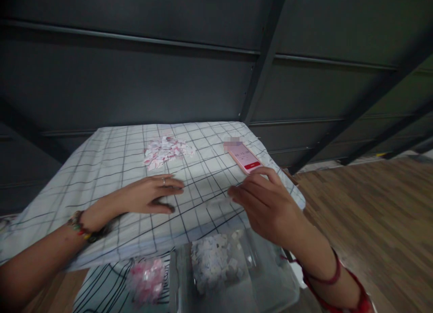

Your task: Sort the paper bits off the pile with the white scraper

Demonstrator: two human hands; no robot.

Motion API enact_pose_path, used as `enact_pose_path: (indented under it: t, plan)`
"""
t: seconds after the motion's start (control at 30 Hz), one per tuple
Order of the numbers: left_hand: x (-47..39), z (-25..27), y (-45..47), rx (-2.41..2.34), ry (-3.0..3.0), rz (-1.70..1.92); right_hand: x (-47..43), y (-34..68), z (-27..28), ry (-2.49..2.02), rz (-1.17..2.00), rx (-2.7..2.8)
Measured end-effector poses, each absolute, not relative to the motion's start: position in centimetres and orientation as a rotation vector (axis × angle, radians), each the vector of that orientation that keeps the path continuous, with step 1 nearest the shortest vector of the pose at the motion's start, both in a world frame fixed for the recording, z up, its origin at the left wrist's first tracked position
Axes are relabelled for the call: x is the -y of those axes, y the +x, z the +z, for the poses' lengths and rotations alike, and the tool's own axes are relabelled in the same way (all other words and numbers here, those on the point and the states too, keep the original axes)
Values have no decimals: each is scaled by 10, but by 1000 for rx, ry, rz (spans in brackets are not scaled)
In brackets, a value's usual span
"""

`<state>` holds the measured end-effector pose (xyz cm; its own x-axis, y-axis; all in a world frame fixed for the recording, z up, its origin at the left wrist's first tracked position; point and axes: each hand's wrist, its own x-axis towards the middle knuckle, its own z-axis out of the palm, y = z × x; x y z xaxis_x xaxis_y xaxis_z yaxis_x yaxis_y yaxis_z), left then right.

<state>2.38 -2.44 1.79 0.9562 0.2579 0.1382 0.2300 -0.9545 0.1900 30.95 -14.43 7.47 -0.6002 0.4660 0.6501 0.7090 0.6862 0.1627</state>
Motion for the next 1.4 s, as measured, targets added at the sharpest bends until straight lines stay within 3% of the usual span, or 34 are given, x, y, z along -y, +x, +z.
enact_pose_path:
  t: [0.3, 0.6, 1.4]
  plan:
    - [11, 12, 16, -690, 3030, 248, 46, 296, 67, -1144, -741, 2202]
    - [5, 8, 11, -786, 2998, 317, -26, 273, 61, -1131, -640, 2280]
    - [-3, 1, 11, -729, 3056, 320, -41, 274, 40, -860, -680, 2203]
